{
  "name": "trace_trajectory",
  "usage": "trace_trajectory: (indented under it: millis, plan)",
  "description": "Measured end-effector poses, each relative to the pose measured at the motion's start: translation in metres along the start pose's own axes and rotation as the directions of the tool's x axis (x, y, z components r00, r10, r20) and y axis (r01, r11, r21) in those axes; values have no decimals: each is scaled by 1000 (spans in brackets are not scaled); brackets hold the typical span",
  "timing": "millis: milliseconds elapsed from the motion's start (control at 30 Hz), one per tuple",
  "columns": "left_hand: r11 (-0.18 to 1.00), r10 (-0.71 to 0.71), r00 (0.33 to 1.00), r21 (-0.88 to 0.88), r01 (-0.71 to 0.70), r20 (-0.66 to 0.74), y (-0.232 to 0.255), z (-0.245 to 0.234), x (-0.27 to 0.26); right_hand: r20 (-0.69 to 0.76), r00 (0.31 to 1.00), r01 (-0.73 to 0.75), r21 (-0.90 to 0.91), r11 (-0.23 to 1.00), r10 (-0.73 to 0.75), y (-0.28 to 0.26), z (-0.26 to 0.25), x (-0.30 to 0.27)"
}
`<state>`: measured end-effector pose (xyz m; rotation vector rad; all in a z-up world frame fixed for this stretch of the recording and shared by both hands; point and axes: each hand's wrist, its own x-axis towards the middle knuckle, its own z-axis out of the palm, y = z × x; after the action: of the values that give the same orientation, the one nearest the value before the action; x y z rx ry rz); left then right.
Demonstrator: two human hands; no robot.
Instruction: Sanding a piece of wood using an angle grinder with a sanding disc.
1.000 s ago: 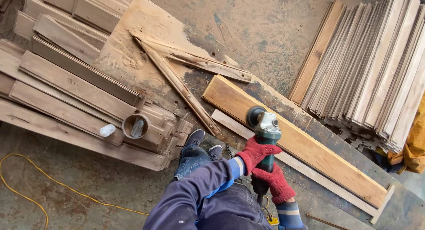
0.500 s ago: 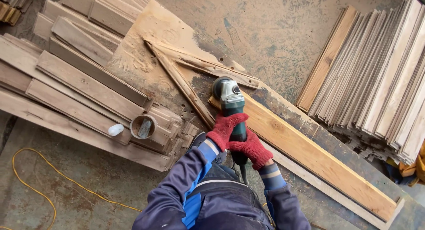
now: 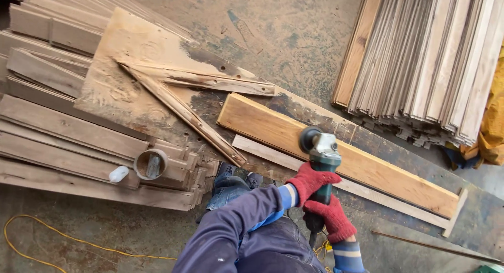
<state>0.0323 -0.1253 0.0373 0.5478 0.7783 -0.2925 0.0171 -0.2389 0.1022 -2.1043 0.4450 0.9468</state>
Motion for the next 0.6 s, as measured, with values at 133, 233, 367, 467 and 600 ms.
trace_trajectory:
  millis: [133,233,367,467,600]
  plan:
    - [999,-42,998,3,42,45,-13,5,8,-46,999,19,92,996,-15,25,-7,3]
    - [997,-8,1000,80,6,26,1,-4,3,-10,999,41,45,998,-40,28,-4,18]
    - [998,53,995,-38,-56,-85,20,-26,4,68,995,78,-73,994,-73,-27,31,5]
    - [987,90,982,-114,-110,-167,41,-61,4,143,986,116,-173,978,-91,-55,60,13]
    - [953,140,950,-222,-206,-278,98,-89,-36,263,957,201,-298,933,-122,-106,111,1]
